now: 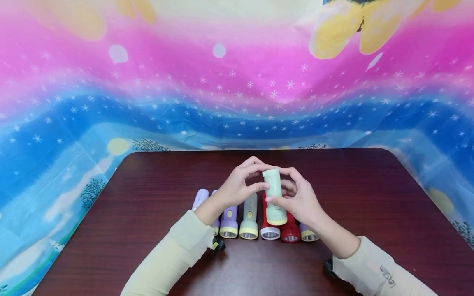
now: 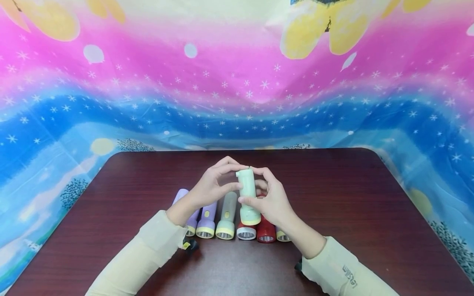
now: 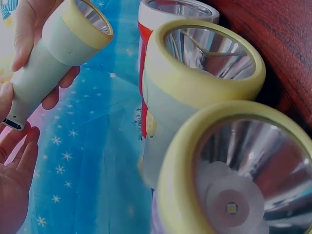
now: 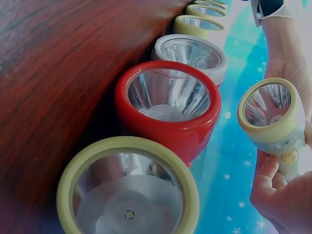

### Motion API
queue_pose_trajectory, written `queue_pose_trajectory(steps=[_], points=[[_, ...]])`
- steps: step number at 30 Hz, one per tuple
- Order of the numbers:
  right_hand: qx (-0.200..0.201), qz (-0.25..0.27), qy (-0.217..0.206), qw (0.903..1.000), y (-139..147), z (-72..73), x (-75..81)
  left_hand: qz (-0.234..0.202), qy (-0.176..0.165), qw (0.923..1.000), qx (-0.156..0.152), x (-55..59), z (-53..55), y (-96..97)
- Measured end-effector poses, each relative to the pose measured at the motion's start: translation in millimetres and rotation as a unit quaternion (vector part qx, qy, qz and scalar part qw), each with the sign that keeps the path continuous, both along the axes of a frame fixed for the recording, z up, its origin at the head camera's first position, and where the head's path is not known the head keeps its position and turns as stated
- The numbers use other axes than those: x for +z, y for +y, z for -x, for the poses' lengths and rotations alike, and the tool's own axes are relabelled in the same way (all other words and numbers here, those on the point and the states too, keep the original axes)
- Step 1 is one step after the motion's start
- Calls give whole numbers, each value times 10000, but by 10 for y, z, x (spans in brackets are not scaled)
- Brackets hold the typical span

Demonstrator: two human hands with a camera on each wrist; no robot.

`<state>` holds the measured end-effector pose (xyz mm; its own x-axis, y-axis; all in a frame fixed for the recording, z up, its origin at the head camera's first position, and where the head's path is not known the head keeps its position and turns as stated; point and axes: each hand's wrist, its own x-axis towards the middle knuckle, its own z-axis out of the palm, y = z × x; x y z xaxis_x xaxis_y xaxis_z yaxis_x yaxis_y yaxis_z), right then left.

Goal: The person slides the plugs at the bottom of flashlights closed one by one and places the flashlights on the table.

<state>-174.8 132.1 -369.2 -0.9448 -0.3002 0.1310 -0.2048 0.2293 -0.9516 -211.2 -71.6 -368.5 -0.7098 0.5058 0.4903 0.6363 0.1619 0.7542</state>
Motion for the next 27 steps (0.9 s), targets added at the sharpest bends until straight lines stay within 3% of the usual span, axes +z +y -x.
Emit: queue_pose_trajectory(steps=[8, 16, 21, 27], points=[[290, 161, 166, 9993, 28, 53, 0, -167, -2, 9995, 259, -9, -21, 19], [743, 25, 341, 9967, 107, 68, -19, 33, 156, 9988, 461, 9, -58, 10], [769, -16, 369, 9964, 129, 78, -14, 378, 432, 9962, 655, 37, -89, -18], [666, -173, 315, 9971, 135, 82, -23, 1137, 585, 9887, 786, 37, -133, -92]])
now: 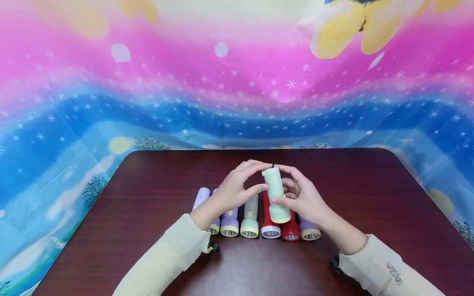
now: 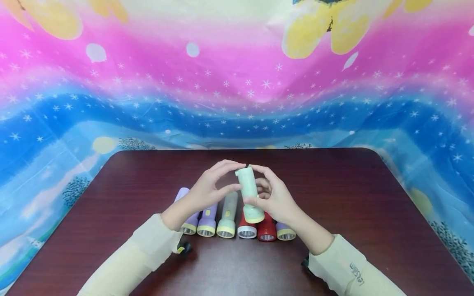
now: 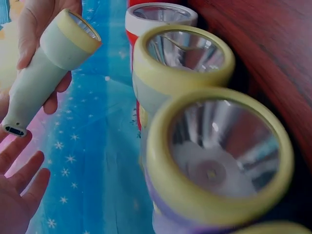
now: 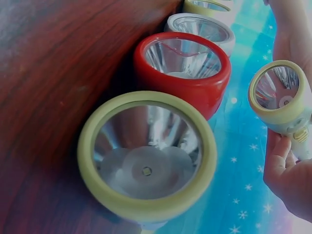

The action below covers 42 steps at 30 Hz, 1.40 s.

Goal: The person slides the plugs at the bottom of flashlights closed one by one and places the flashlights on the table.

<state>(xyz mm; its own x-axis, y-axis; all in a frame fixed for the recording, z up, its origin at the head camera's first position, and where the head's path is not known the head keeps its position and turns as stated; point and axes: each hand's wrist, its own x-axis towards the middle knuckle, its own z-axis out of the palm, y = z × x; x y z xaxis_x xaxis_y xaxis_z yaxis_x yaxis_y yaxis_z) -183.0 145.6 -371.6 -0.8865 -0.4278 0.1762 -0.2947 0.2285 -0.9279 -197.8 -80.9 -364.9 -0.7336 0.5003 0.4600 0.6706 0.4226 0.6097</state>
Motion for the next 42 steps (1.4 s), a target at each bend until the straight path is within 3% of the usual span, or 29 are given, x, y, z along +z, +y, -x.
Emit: queue_pose_trajectory(steps=[9, 17, 26, 33, 42], points=[[-179, -159, -26, 9997, 42, -1, -54, 828, -515, 9942, 450, -83, -109, -232], [-331, -189, -76, 9992, 103, -5, -58, 1534, -177, 9862, 589, -135, -150, -457], [-497, -250, -190, 9983, 199, -34, -43, 2239, 233, 9703, 891, -248, -198, -623], [-608, -398, -73, 9973, 301, -32, -58, 2413, 30, 9655, 980, -374, -232, -681], [-775, -482, 4, 9958, 498, -29, -102, 3137, -281, 9441, 976, -493, -250, -670]])
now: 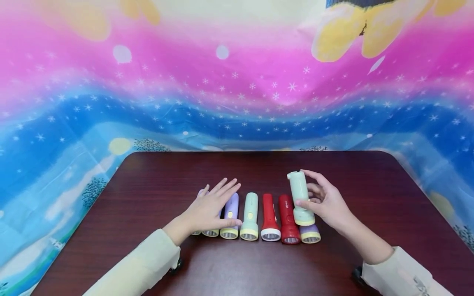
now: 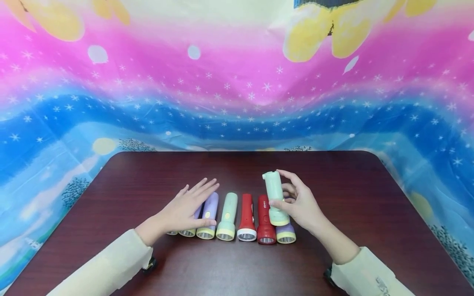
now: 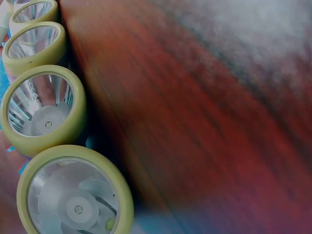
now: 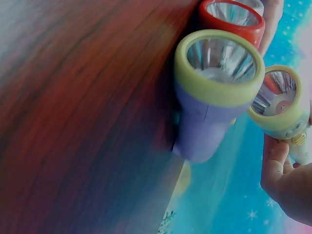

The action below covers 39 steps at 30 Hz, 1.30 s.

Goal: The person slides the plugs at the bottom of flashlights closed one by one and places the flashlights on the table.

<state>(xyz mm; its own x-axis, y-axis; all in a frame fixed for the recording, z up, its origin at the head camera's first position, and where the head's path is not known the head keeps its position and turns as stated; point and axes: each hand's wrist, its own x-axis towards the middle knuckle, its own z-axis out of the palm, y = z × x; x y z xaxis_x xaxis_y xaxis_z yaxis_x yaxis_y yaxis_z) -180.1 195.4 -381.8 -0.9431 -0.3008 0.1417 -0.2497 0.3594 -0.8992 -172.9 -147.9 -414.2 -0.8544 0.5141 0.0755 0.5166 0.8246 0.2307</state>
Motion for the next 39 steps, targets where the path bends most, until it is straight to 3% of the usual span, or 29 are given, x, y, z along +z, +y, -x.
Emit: queue_pose_trajectory(steps=[5, 9, 19, 39], points=[[-116, -27, 22, 9999, 135, -6, -15, 253, -144, 9996, -15, -33, -1, 14], [-264, -121, 91, 9995, 235, 1, -8, 397, -64, 9991, -92, -48, 8, 34], [-505, -717, -126, 9961, 458, 18, -13, 533, -66, 9983, -205, -59, 14, 66], [-275, -1565, -417, 9864, 653, 39, -165, 662, -151, 9972, -320, -101, 52, 68]])
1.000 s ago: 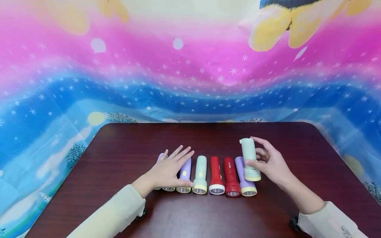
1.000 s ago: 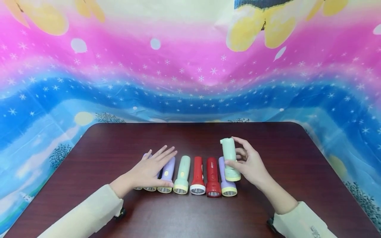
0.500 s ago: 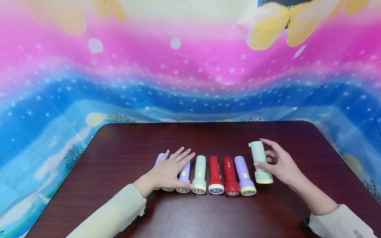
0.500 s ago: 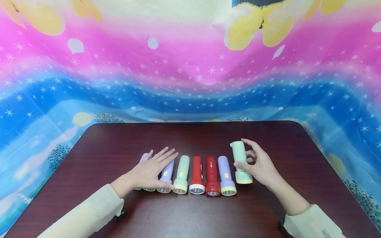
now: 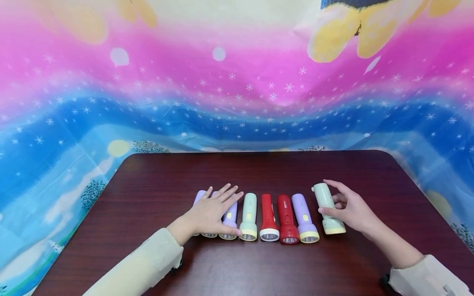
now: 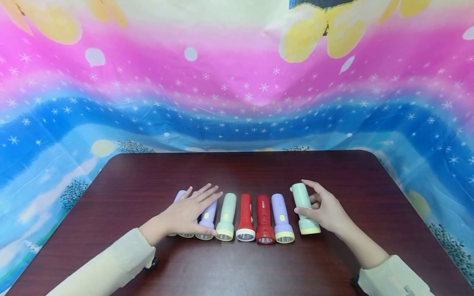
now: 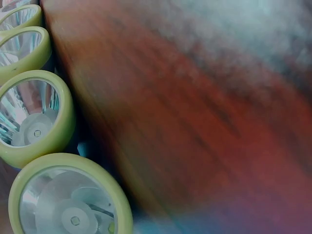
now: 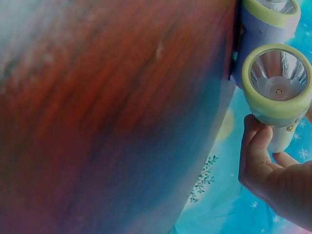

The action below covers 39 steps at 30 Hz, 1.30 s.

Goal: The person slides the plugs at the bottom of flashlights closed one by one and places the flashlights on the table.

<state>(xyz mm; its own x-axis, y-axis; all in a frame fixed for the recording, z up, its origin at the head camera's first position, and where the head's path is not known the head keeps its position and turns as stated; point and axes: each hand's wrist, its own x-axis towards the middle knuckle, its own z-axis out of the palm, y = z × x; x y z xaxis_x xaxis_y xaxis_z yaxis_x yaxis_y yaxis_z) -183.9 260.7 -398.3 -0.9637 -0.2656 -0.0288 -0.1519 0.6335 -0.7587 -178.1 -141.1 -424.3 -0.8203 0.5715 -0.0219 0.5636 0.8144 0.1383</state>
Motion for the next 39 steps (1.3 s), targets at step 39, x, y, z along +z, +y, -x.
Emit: queue_pose_trajectory(steps=[39], points=[[382, -1097, -240, 9929, -100, 92, -127, -19, -163, 9999, -47, 34, -9, 7]])
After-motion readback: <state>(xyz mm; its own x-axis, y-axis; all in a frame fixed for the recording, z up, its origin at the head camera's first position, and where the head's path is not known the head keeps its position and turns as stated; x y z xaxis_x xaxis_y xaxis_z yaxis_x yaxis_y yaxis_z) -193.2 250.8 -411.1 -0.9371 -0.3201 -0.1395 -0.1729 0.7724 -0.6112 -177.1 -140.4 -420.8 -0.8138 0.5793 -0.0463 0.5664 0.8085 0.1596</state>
